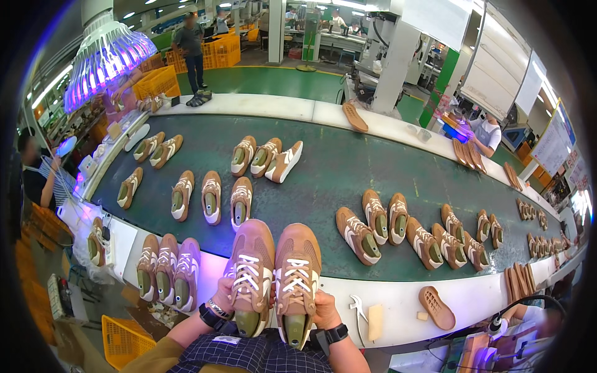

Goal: The person picks up pairs of brown and white sneakers from a conveyor belt in a factory setting. They hold the shoes up to the camera, rotating them to inspect the soles, sides, and laces. After inspection, the shoes are placed back onto the moving belt. The process is repeated for multiple pairs throughout the clip.

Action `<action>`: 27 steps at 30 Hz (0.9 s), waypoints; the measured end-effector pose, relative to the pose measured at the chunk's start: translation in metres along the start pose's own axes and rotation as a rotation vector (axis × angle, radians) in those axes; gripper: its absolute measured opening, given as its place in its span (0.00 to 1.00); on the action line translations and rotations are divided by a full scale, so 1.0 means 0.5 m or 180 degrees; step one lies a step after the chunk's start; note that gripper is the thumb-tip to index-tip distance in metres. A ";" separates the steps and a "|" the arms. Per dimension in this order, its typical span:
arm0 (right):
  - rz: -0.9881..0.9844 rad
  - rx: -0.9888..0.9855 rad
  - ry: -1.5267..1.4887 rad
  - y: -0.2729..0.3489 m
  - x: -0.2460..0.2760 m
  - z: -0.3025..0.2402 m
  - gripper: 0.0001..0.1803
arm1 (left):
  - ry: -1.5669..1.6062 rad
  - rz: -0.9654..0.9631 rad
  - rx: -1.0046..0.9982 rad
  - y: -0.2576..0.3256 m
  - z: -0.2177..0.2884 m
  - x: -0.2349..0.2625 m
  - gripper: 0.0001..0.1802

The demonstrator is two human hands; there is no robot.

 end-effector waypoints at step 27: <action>0.1845 0.1894 0.0302 0.032 -0.009 -0.077 0.24 | 0.0402 0.1322 -0.1301 -0.014 0.046 0.007 0.21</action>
Point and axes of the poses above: each hand's wrist, its own y-axis away from the middle knuckle, its own x-axis out of the back of the hand, z = x × y, the point moved 6 cm from there along -y, towards the middle knuckle, and after that the axes turned 2 degrees about z, right-handed, at the moved point
